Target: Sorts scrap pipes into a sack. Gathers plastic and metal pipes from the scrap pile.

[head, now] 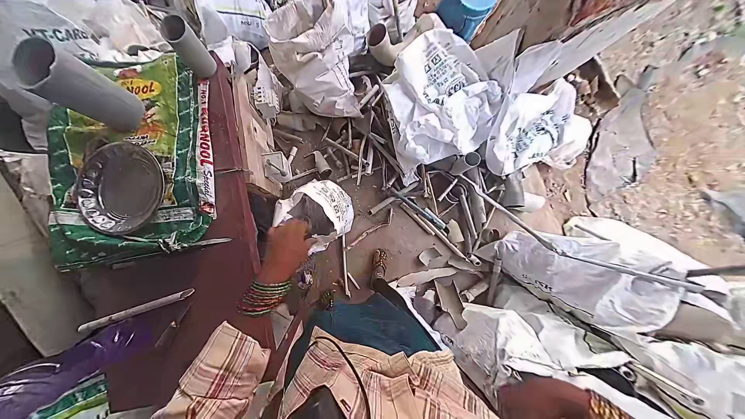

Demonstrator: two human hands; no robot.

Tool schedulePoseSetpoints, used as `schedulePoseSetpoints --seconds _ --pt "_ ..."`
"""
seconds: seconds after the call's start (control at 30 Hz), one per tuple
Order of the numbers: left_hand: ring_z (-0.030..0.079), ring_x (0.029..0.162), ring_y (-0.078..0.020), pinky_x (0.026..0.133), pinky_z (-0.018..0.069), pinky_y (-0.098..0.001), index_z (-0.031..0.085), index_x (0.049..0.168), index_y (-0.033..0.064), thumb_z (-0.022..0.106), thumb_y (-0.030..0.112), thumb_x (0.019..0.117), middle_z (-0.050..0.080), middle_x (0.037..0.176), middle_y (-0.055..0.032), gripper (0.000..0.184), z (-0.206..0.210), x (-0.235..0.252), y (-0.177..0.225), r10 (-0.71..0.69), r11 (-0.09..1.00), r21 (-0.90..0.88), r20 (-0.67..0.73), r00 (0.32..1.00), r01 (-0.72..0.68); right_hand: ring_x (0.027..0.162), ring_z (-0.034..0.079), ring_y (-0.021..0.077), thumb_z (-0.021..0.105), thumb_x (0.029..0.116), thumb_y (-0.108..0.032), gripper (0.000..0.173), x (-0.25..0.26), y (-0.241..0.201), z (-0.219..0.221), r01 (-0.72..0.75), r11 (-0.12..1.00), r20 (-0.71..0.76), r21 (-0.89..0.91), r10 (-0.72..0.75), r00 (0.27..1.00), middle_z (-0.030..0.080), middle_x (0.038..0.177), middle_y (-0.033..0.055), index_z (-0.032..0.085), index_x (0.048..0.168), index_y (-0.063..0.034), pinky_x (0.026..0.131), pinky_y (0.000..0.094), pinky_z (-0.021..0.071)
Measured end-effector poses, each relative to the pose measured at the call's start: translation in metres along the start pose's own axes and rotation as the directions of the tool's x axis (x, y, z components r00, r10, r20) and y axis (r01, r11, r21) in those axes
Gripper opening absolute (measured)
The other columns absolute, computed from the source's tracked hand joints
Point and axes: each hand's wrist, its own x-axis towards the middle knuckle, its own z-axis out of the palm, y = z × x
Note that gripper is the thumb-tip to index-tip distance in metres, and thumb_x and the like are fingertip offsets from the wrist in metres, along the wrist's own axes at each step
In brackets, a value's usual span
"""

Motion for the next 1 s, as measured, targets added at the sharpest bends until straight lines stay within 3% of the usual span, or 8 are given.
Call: schedulePoseSetpoints --seconds 0.13,0.3,0.47,0.57,0.67,0.8,0.9,1.0 --pt "0.046 0.137 -0.0506 0.117 0.0256 -0.0671 0.067 0.120 -0.0080 0.064 0.018 0.1005 0.057 0.138 -0.0319 0.033 0.040 0.034 -0.122 -0.233 0.938 0.204 -0.223 0.947 0.279 0.119 0.061 0.0532 0.061 0.1043 -0.032 0.044 0.094 0.048 -0.183 -0.259 0.935 -0.518 -0.243 0.101 0.850 0.065 0.122 0.0342 0.064 0.129 0.0040 0.099 0.0703 0.0444" --pt "0.043 0.136 -0.0594 0.114 0.0278 -0.0704 0.073 0.104 -0.0075 0.063 0.007 0.0932 0.060 0.133 -0.0341 0.020 0.090 0.046 -0.152 -0.068 0.958 0.202 -0.525 0.848 0.202 0.117 0.061 0.0533 0.051 0.1092 -0.023 0.037 0.227 0.017 -0.316 -0.061 0.998 -0.726 -0.009 0.035 0.686 0.065 0.120 0.0353 0.064 0.125 0.0078 0.100 0.0704 0.0434" --pt "0.048 0.134 -0.0490 0.108 0.0377 -0.0633 0.068 0.120 -0.0035 0.066 0.017 0.0960 0.048 0.147 -0.0300 0.032 0.159 0.107 -0.104 -0.426 0.905 -0.227 -0.460 0.779 0.361 0.116 0.064 0.0481 0.049 0.1096 -0.027 0.038 0.336 -0.100 -0.309 0.120 0.986 -0.638 -0.117 -0.167 0.751 0.068 0.119 0.0302 0.066 0.124 0.0040 0.098 0.0677 0.0457" --pt "0.034 0.146 -0.0480 0.116 0.0292 -0.0625 0.051 0.144 -0.0024 0.070 0.028 0.0957 0.031 0.160 -0.0289 0.060 0.187 0.138 -0.118 -0.701 0.713 -0.380 -0.361 0.615 0.589 0.115 0.065 0.0467 0.046 0.1082 -0.021 0.033 0.367 -0.148 -0.285 0.099 0.986 -0.578 -0.130 -0.157 0.801 0.068 0.119 0.0279 0.067 0.123 0.0002 0.093 0.0687 0.0476" --pt "0.037 0.145 -0.0471 0.117 0.0322 -0.0572 0.032 0.156 -0.0027 0.071 0.033 0.0962 0.033 0.158 -0.0316 0.080 0.205 0.147 -0.156 -0.861 0.507 -0.468 -0.244 0.446 0.724 0.116 0.065 0.0455 0.048 0.1044 -0.016 0.030 0.409 -0.138 -0.272 -0.003 0.999 -0.550 -0.050 -0.025 0.835 0.068 0.122 0.0263 0.068 0.123 -0.0026 0.091 0.0682 0.0485" --pt "0.046 0.142 -0.0402 0.117 0.0344 -0.0531 0.037 0.154 -0.0003 0.067 0.033 0.1004 0.049 0.149 -0.0294 0.070 0.223 0.155 -0.188 -0.916 0.357 -0.573 -0.061 0.396 0.738 0.122 0.061 0.0491 0.052 0.1034 -0.017 0.032 0.488 -0.059 -0.260 -0.172 0.982 -0.445 -0.072 0.123 0.887 0.065 0.126 0.0308 0.067 0.124 0.0018 0.098 0.0697 0.0460" --pt "0.052 0.137 -0.0277 0.117 0.0363 -0.0401 0.044 0.149 -0.0048 0.059 0.022 0.1045 0.054 0.144 -0.0257 0.054 0.245 0.158 -0.195 -0.865 0.479 -0.663 -0.245 0.438 0.575 0.122 0.060 0.0513 0.056 0.1024 -0.017 0.032 0.547 -0.005 -0.245 -0.258 0.951 -0.357 -0.170 0.185 0.916 0.064 0.127 0.0329 0.068 0.121 0.0070 0.099 0.0713 0.0453" --pt "0.062 0.090 0.0031 0.084 0.0512 -0.0156 0.060 0.118 -0.0020 0.056 0.017 0.1054 0.062 0.100 -0.0001 0.023 0.264 0.164 -0.185 -0.801 0.554 -0.784 -0.411 0.434 0.280 0.121 0.062 0.0489 0.059 0.1012 -0.017 0.029 0.580 0.000 -0.230 -0.288 0.915 -0.275 -0.284 0.210 0.938 0.066 0.124 0.0302 0.069 0.117 0.0055 0.095 0.0711 0.0467"
